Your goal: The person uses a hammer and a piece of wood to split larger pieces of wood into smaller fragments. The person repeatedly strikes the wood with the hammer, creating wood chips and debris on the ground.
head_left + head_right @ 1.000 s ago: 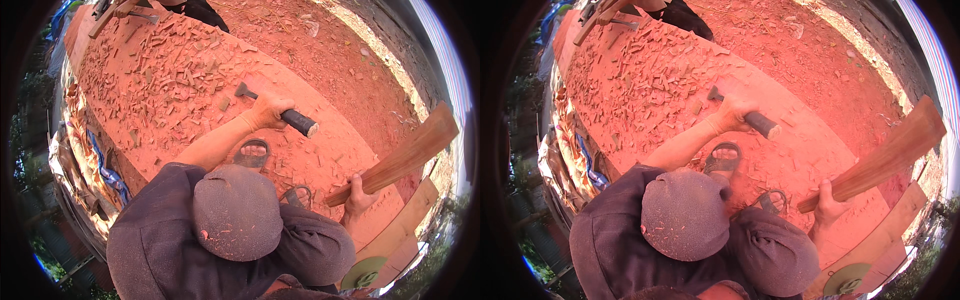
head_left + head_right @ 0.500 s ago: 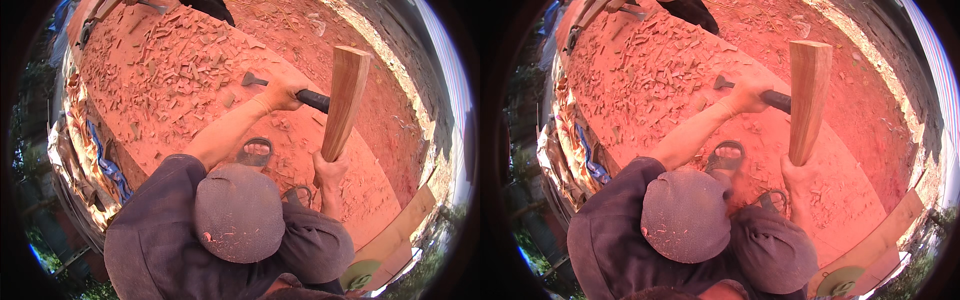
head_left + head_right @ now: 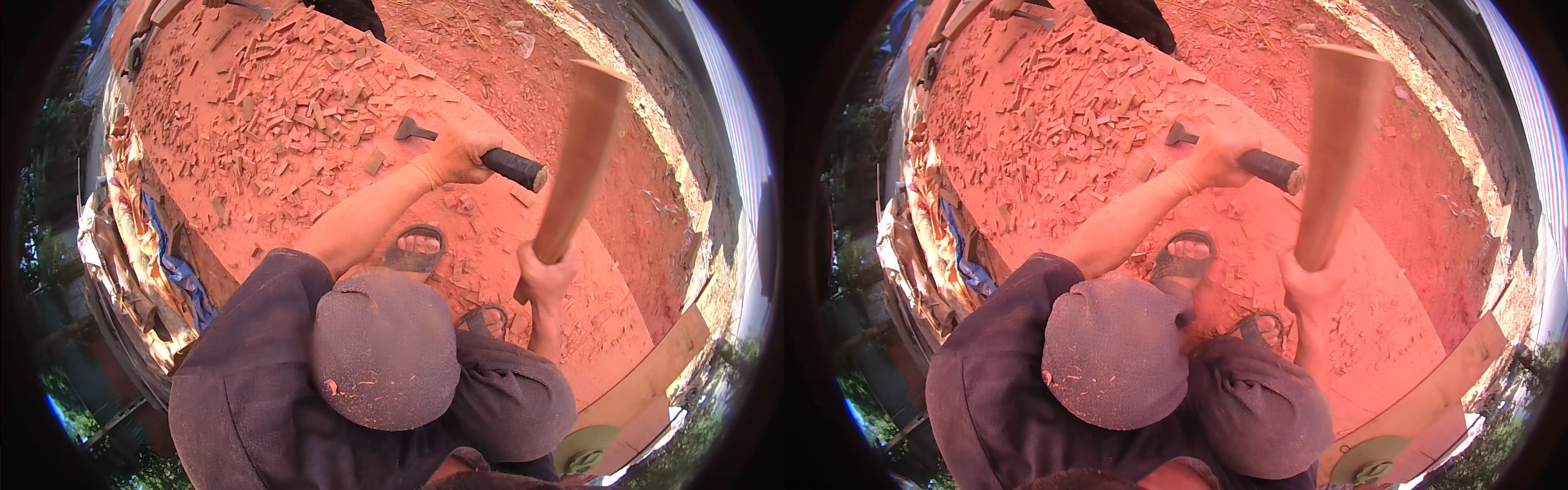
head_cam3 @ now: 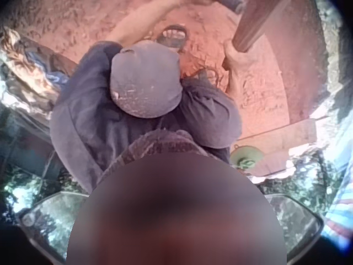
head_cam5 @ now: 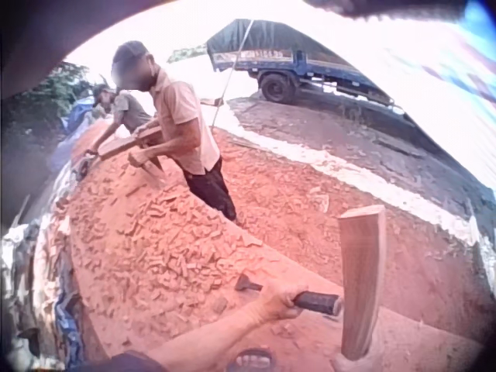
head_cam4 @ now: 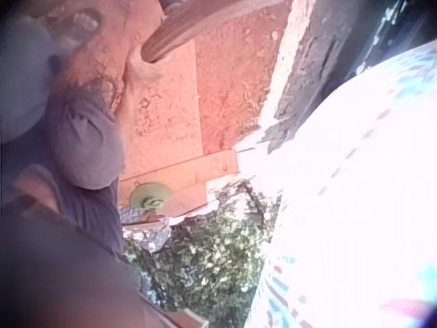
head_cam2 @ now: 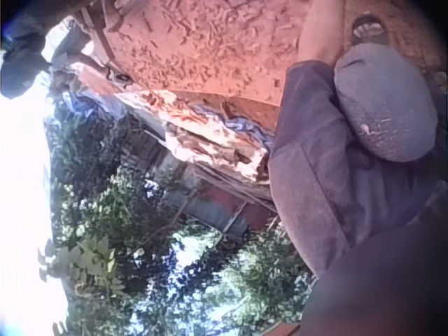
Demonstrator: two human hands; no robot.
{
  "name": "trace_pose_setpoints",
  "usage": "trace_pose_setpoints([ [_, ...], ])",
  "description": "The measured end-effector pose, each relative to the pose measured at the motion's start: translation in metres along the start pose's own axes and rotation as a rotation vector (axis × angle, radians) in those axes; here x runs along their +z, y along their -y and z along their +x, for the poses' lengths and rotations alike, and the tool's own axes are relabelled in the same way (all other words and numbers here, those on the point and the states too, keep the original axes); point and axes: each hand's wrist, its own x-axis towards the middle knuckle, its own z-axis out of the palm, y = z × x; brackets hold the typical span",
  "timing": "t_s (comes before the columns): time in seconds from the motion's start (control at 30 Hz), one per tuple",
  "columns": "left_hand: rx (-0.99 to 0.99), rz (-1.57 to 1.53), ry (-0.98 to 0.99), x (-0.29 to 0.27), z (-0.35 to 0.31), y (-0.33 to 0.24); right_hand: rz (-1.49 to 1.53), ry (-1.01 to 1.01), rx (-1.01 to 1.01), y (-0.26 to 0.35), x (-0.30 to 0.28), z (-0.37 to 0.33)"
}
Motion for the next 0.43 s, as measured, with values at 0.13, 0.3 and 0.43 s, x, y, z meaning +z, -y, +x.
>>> trace_pose_setpoints([
  [0.13, -0.001, 0.028, 0.062, 0.007, -0.008, -0.005, -0.005, 0.042, 0.075, -0.009, -0.029, 0.0],
  [0.3, -0.01, 0.048, 0.047, 0.006, -0.003, 0.004, 0.738, -0.192, -0.209, 0.031, -0.096, 0.001],
  [0.43, -0.004, 0.044, 0.014, 0.001, 0.003, 0.008, 1.004, -0.235, -0.372, 0.057, -0.092, 0.019],
])
